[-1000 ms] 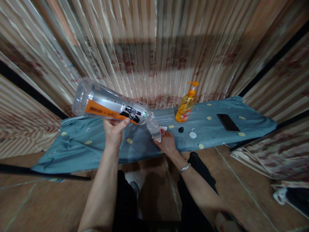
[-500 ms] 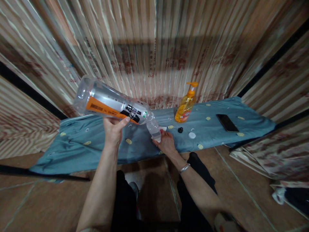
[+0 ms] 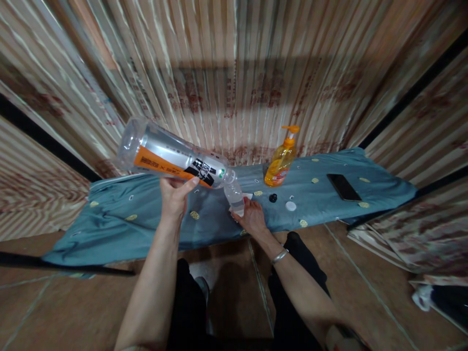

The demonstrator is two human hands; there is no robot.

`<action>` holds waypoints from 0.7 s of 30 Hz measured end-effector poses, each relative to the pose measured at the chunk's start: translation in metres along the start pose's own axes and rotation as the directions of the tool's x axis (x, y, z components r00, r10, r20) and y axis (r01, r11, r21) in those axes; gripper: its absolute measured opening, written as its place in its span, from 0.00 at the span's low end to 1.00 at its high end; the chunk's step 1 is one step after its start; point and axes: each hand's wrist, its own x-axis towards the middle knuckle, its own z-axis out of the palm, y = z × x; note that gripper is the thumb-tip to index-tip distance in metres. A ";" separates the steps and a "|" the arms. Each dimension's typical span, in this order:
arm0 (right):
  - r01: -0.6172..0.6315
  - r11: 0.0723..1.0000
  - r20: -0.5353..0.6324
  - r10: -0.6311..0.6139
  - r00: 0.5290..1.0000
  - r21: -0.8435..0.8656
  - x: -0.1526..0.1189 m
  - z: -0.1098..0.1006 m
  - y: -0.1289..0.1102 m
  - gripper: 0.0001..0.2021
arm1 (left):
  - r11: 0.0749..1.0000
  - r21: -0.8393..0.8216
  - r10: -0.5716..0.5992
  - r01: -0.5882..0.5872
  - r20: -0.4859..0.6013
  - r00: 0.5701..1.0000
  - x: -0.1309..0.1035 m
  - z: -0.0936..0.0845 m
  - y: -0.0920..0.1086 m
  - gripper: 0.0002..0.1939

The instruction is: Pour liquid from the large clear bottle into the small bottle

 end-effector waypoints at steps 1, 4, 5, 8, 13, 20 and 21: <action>0.001 1.000 0.000 -0.001 1.000 0.001 0.000 0.000 0.000 0.29 | 1.000 0.001 0.000 0.000 -0.005 1.000 0.000 0.000 -0.001 0.32; -0.004 1.000 0.007 0.004 1.000 0.005 0.000 0.000 0.000 0.28 | 1.000 -0.006 -0.001 0.001 -0.001 1.000 0.000 0.001 -0.001 0.31; -0.005 1.000 0.010 0.005 1.000 0.006 0.000 0.000 0.000 0.28 | 1.000 -0.007 0.003 -0.003 0.004 1.000 0.000 0.002 -0.001 0.31; -0.008 1.000 0.017 0.008 1.000 0.011 0.000 -0.002 0.000 0.28 | 1.000 0.003 0.021 -0.021 0.016 1.000 0.000 0.004 0.001 0.31; 0.000 1.000 0.010 0.000 1.000 0.006 0.000 -0.003 0.000 0.29 | 1.000 0.021 0.017 -0.018 0.042 0.999 0.002 0.006 0.002 0.34; -0.001 1.000 0.024 0.002 1.000 -0.005 0.000 -0.005 0.000 0.30 | 0.998 0.042 0.035 -0.036 0.035 0.999 0.003 0.005 0.001 0.35; -0.001 1.000 0.022 0.001 1.000 -0.003 0.000 -0.005 0.000 0.30 | 0.998 0.047 0.035 -0.037 0.038 0.999 0.003 0.005 0.001 0.35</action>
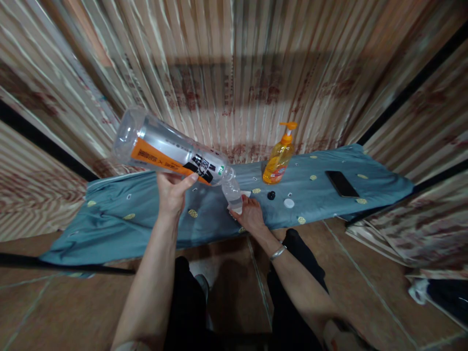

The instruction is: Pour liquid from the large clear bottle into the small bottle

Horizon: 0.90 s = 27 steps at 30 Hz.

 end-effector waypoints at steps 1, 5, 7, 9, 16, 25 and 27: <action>-0.001 1.000 -0.002 0.001 1.000 0.002 0.000 0.000 0.000 0.30 | 1.000 0.006 0.000 0.000 0.005 1.000 0.000 0.000 0.000 0.36; -0.007 1.000 0.003 0.007 1.000 0.005 0.000 0.001 0.001 0.30 | 1.000 0.021 0.021 -0.022 0.030 0.999 0.001 0.002 0.002 0.38; -0.006 1.000 0.005 0.006 1.000 0.008 0.000 0.001 0.001 0.30 | 0.999 0.017 0.039 -0.040 0.033 0.999 0.001 0.004 0.003 0.38; -0.004 1.000 0.006 0.004 1.000 0.013 0.000 0.001 0.001 0.30 | 0.999 0.018 0.041 -0.041 0.034 0.999 0.001 0.005 0.004 0.37; -0.005 0.999 0.018 0.005 1.000 0.031 0.000 -0.001 0.001 0.30 | 0.999 0.022 0.033 -0.034 0.039 0.999 0.001 0.009 0.007 0.38; -0.011 0.999 0.031 0.010 0.999 0.037 0.001 -0.002 0.000 0.31 | 0.997 0.018 0.068 -0.069 0.061 0.996 0.002 0.009 0.004 0.37; -0.013 0.999 0.028 0.012 1.000 0.037 0.001 -0.001 0.001 0.32 | 0.997 0.021 0.073 -0.074 0.065 0.995 0.002 0.009 0.003 0.37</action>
